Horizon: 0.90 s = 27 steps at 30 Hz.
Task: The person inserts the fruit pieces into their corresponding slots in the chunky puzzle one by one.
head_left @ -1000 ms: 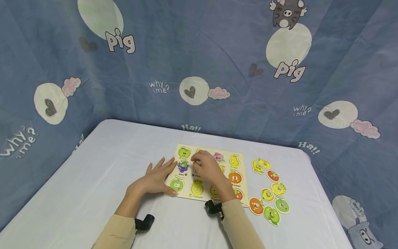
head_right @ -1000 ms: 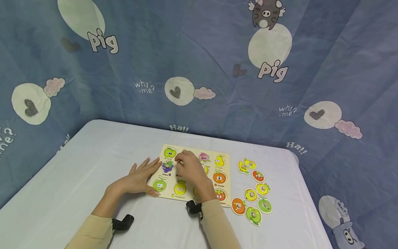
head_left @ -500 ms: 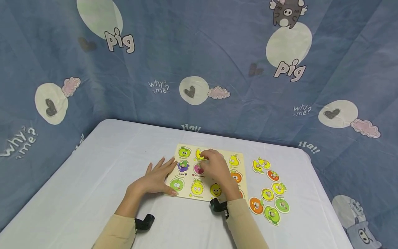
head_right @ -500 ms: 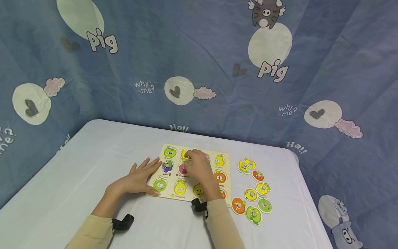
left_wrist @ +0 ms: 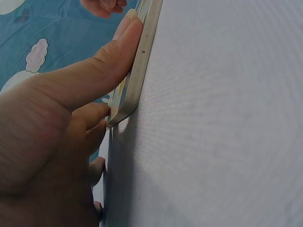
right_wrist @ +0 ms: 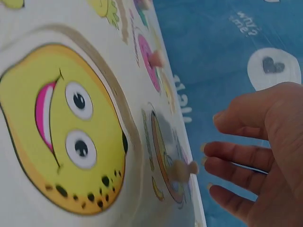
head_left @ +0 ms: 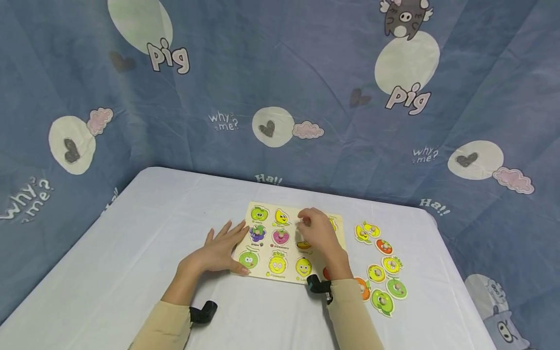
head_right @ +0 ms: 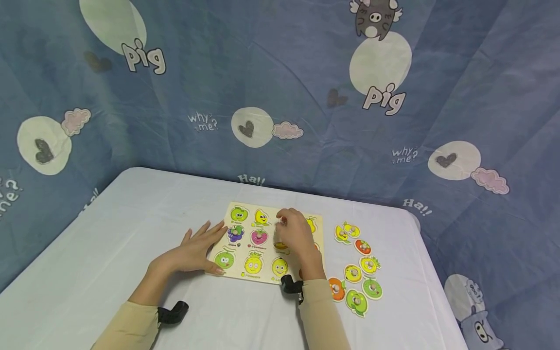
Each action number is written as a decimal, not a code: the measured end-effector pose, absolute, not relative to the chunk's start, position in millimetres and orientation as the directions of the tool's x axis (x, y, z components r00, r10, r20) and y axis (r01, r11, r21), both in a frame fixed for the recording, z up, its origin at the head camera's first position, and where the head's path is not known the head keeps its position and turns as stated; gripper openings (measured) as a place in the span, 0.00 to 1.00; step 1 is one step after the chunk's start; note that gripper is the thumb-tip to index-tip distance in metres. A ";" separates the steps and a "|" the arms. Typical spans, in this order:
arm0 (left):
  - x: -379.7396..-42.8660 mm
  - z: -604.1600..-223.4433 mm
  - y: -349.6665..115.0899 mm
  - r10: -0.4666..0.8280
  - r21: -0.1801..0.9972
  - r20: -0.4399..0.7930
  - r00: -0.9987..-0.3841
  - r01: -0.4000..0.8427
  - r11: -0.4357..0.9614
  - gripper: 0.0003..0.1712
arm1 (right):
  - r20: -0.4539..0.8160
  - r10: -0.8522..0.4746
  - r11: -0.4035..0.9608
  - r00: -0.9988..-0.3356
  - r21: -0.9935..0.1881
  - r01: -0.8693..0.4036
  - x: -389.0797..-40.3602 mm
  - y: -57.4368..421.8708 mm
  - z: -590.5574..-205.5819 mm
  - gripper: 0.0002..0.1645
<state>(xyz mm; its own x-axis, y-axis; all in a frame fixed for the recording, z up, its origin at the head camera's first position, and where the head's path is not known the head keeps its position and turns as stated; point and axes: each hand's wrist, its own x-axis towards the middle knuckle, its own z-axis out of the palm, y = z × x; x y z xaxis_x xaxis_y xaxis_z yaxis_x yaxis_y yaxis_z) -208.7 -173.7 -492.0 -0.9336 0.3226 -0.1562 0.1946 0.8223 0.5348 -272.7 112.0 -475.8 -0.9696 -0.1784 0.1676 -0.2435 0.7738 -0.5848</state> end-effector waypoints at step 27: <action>-206.9 -492.2 -174.0 0.321 0.544 -0.157 -0.934 0.190 0.817 0.73 | 0.186 -0.074 0.809 -0.980 -0.564 -0.168 -280.8 155.2 -475.8 0.15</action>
<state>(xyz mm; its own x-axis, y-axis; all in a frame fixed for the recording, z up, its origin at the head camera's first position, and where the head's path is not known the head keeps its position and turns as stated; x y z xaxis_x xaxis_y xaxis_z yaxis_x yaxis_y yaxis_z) -206.9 -174.0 -492.2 -0.9338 0.3214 -0.1575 0.1896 0.8173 0.5441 -280.8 155.2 -475.8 -0.9797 -0.0742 0.1861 -0.1683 0.8086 -0.5637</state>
